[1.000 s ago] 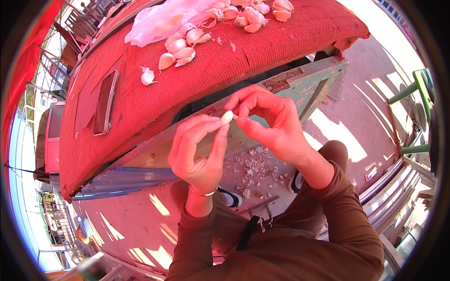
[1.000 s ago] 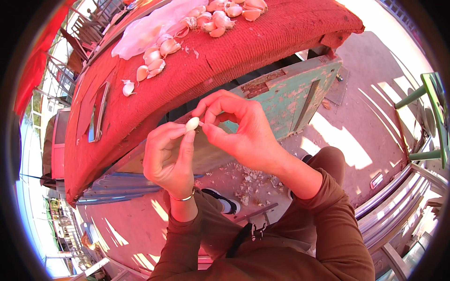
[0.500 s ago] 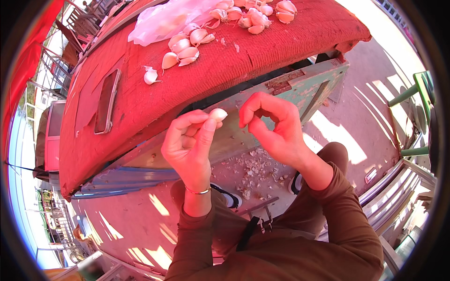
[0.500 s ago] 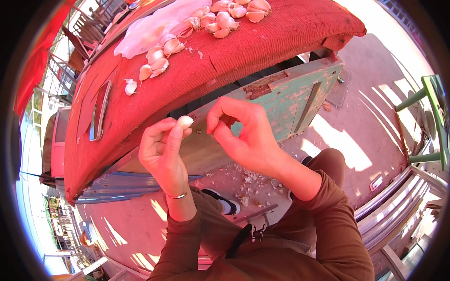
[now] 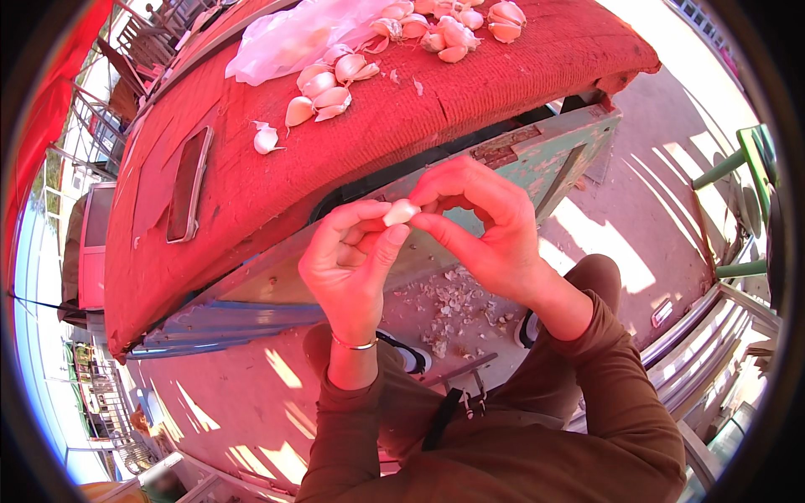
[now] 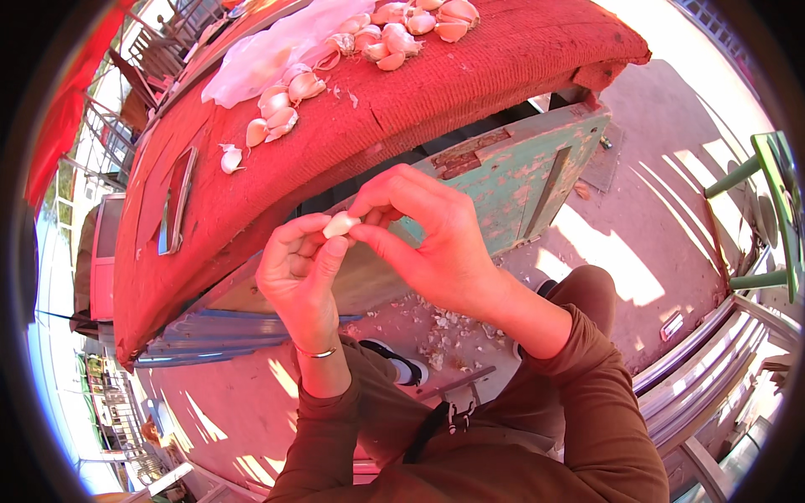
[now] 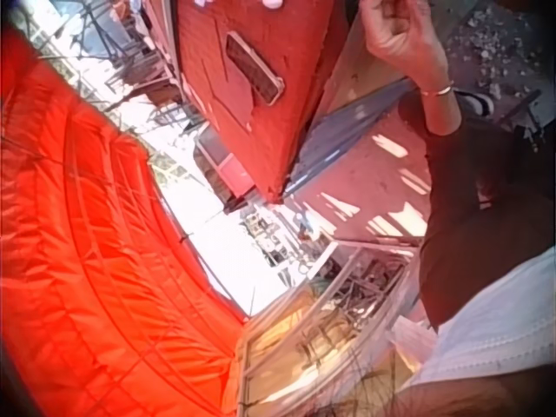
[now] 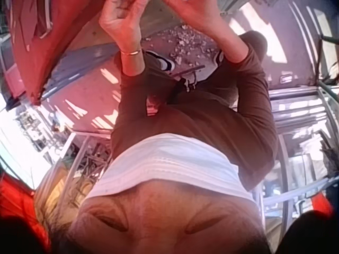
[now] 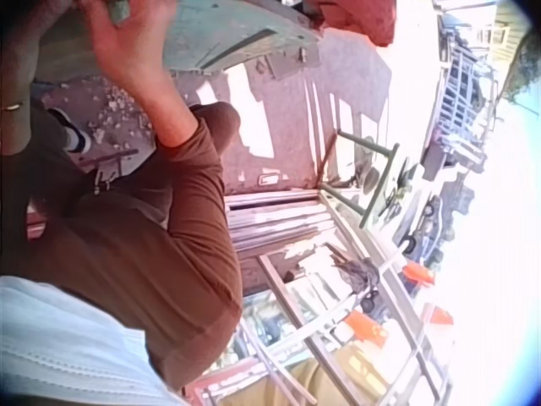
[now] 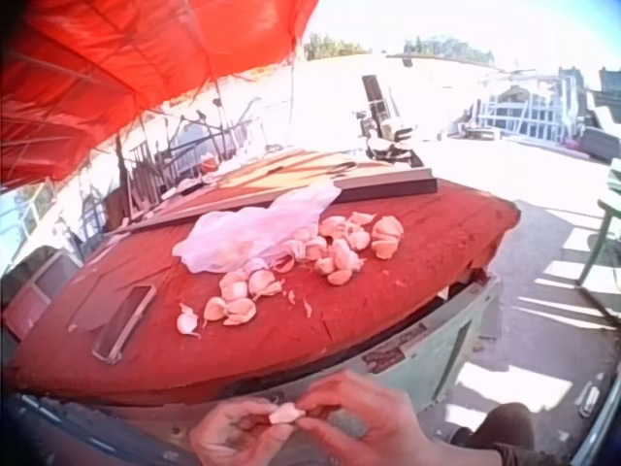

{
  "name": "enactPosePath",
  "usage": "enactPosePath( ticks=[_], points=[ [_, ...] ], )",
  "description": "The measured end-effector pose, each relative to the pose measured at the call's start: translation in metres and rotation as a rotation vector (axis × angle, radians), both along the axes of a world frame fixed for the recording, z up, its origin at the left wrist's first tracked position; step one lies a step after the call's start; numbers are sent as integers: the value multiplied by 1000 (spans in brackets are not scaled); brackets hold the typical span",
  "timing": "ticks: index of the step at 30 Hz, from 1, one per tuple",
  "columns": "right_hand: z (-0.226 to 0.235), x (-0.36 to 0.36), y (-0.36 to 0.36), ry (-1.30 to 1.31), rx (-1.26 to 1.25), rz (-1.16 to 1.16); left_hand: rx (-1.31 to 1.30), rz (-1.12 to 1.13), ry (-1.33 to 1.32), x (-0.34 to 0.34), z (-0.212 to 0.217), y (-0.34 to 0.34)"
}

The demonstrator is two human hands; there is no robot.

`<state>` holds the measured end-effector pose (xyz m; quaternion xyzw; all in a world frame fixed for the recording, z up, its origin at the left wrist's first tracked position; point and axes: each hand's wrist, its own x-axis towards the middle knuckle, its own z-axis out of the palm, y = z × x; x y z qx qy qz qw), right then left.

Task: The person peels garlic cloves by hand on a red cloth-covered surface, removing the outer skin and placing peeled cloves aside. A pair of scissors is briefly used to trim a clove. The work area is outdoors under bright sunlight.

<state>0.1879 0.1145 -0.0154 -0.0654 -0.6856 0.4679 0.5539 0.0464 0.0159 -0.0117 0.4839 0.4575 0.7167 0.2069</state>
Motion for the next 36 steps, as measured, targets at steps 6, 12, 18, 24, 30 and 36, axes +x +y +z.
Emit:
enactPosePath(
  ticks=[6,12,18,24,30,36],
  points=[
    [-6,4,2,-69,-69,90,84,24,96,-2,-1,4],
    [3,3,1,-36,12,31,63,4,84,1,-1,4],
    [6,5,4,-80,159,-14,65,0,59,1,1,1],
    [8,6,-1,-108,22,32,53,8,63,-1,0,1],
    [4,9,6,-119,202,-29,39,-4,42,0,-1,3],
    [7,8,0,-128,18,41,12,-4,31,-1,2,2]
  ],
)
